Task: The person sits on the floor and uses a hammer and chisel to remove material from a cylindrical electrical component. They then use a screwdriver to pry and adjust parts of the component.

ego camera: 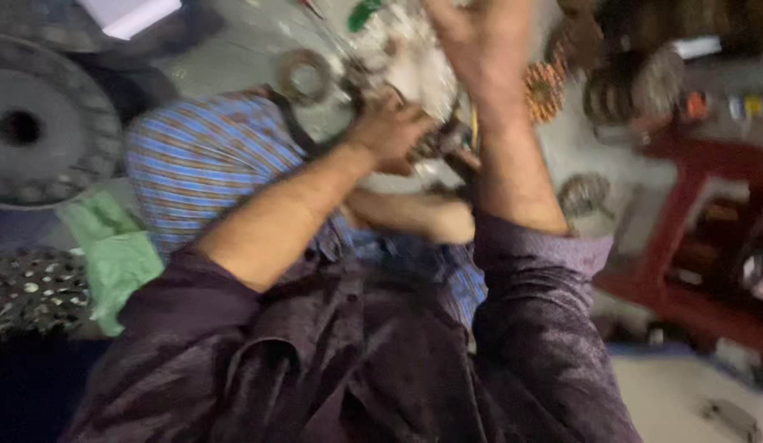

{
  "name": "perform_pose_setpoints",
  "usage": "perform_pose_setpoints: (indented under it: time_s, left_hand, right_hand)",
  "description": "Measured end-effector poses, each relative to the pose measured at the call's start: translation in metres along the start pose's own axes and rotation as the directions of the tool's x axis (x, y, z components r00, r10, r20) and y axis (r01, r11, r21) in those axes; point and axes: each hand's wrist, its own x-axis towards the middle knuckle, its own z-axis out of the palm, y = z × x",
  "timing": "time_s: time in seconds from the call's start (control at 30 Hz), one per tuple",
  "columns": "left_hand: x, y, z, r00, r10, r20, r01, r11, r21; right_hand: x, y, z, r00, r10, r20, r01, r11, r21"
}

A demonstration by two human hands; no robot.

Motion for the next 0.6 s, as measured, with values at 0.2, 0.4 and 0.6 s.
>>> perform_pose_setpoints:
  time_s: [0.2, 0.4, 0.6]
  left_hand:
    - [-0.016, 0.009, -0.007, 0.985, 0.107, -0.138, -0.105, 0.994, 0.023]
    - [-0.01, 0.001, -0.023, 0.953, 0.13, -0.272, -0.15, 0.987, -0.054]
    - [-0.015, -0.009, -0.02, 0.95, 0.039, -0.31, -0.08, 0.989, -0.123]
  right_hand:
    - [-0.124, -0.024, -0.152, 0.855, 0.425, -0.297, -0.172, 0.772, 0.612]
    - [-0.21, -0.086, -0.12, 0.551, 0.83, -0.085, -0.304, 0.294, 0.906]
    - [-0.286, -0.15, -0.077, 0.444, 0.715, 0.54, -0.614, -0.196, 0.765]
